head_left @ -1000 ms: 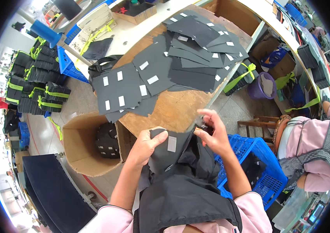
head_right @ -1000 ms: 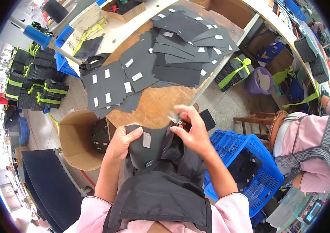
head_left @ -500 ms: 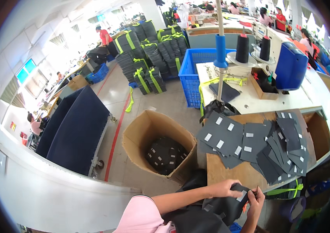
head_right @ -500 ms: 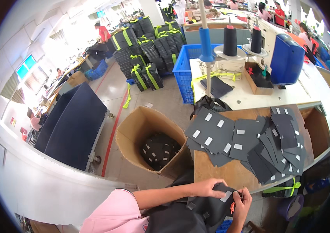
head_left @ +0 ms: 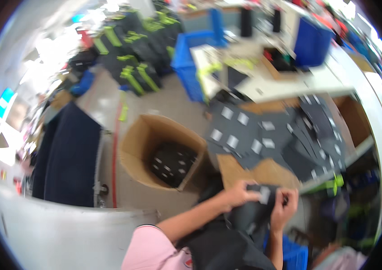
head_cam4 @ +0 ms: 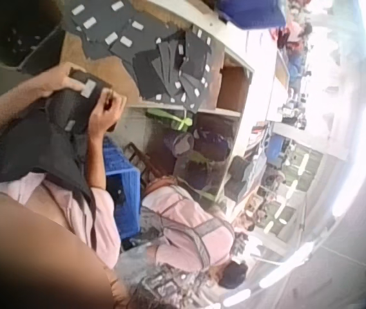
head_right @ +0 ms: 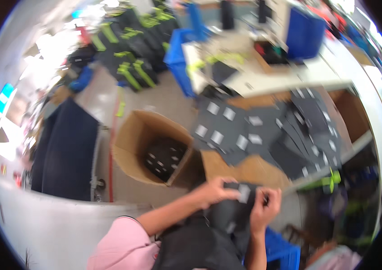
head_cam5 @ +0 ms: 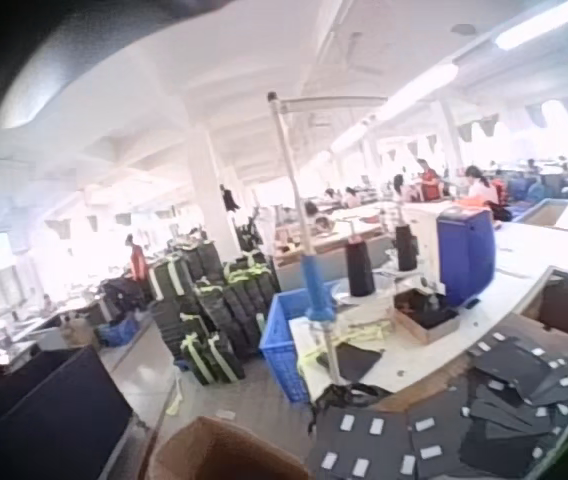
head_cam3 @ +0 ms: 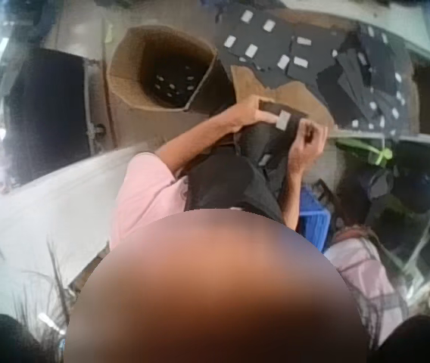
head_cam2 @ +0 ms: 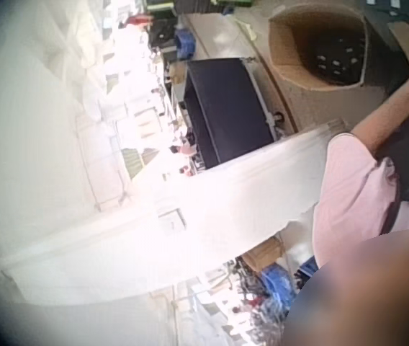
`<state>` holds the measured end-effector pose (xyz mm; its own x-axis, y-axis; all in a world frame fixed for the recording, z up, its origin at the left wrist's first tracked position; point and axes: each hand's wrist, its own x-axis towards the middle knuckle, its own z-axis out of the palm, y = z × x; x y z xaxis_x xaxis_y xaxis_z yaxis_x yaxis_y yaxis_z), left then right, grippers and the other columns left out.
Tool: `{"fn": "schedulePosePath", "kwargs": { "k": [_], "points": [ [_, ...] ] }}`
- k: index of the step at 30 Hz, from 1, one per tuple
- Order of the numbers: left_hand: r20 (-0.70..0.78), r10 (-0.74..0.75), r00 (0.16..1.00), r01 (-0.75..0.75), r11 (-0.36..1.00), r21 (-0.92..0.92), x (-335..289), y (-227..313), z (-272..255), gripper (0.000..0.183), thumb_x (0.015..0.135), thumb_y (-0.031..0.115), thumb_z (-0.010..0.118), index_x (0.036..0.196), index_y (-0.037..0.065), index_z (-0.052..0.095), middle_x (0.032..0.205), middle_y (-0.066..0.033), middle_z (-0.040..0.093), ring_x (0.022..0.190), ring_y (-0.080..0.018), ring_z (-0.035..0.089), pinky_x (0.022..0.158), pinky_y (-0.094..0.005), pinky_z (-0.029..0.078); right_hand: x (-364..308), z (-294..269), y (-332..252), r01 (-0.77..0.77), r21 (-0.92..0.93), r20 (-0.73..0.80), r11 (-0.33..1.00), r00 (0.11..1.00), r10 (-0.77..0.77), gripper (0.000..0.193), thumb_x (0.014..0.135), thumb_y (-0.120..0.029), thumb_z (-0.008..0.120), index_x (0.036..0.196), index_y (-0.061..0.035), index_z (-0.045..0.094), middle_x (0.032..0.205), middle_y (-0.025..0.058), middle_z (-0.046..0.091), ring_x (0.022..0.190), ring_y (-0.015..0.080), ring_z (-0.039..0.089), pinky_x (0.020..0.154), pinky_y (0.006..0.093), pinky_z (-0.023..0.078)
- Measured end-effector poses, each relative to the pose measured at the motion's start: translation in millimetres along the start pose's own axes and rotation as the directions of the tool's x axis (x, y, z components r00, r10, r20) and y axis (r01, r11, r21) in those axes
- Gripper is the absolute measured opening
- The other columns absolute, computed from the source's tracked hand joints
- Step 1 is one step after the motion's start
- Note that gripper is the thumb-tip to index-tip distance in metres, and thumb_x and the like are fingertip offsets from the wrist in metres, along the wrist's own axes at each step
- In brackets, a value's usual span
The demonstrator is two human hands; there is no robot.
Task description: The recorder is using scissors to trim or prepare individual fabric patches from a stack on a workbench in a factory setting.
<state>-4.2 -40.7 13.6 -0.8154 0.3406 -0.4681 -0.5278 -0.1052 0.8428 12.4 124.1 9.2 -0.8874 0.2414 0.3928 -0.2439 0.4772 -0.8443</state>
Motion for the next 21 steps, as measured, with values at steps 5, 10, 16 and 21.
{"fn": "schedulePosePath", "kwargs": {
  "k": [5,10,16,21],
  "points": [
    [-0.034,0.015,0.999,-0.021,0.986,-0.164,-10.6,10.6,-14.8,0.031,0.076,0.007,0.067,0.104,-0.003,0.058,0.092,-0.0071,0.062,0.078,-0.0115,0.060,0.071,-0.0245,0.049,-12.7,-6.8,-5.4,-0.060,0.114,0.254,0.992,0.967,0.029,0.035,0.068,0.000,0.069,0.100,-0.0030,0.055,0.086,0.0119,0.052,0.070,0.0209,0.055,0.061,0.0277,0.046],
    [0.027,-0.031,0.999,0.035,0.986,-0.161,-1.2,8.1,-7.1,0.031,0.077,0.007,0.067,0.105,-0.003,0.057,0.090,-0.0056,0.063,0.077,-0.0096,0.060,0.070,-0.0232,0.049,-11.8,-22.2,4.0,0.120,-0.054,0.260,0.991,0.960,-0.102,0.032,0.068,-0.002,0.071,0.098,-0.0047,0.058,0.084,0.0106,0.055,0.061,0.0241,0.058,0.052,0.0308,0.047],
    [0.018,0.024,1.000,-0.022,0.994,-0.103,-11.3,7.3,-4.7,0.026,0.077,0.006,0.067,0.100,-0.001,0.059,0.086,-0.0039,0.063,0.073,-0.0081,0.058,0.067,-0.0227,0.048,-6.6,-16.1,4.3,0.239,-0.065,0.261,0.969,0.941,-0.215,0.027,0.070,-0.004,0.070,0.095,-0.0052,0.060,0.079,0.0101,0.056,0.060,0.0244,0.057,0.051,0.0309,0.046],
    [0.005,0.004,1.000,-0.003,0.994,-0.110,-12.0,11.3,-5.5,0.022,0.077,0.006,0.067,0.098,0.001,0.060,0.086,-0.0026,0.062,0.073,-0.0076,0.057,0.066,-0.0221,0.047,-8.5,-20.5,3.0,0.254,-0.060,0.218,0.965,0.947,-0.235,0.026,0.069,-0.005,0.071,0.093,-0.0059,0.061,0.078,0.0090,0.055,0.060,0.0246,0.056,0.052,0.0314,0.045]
  ]
}}
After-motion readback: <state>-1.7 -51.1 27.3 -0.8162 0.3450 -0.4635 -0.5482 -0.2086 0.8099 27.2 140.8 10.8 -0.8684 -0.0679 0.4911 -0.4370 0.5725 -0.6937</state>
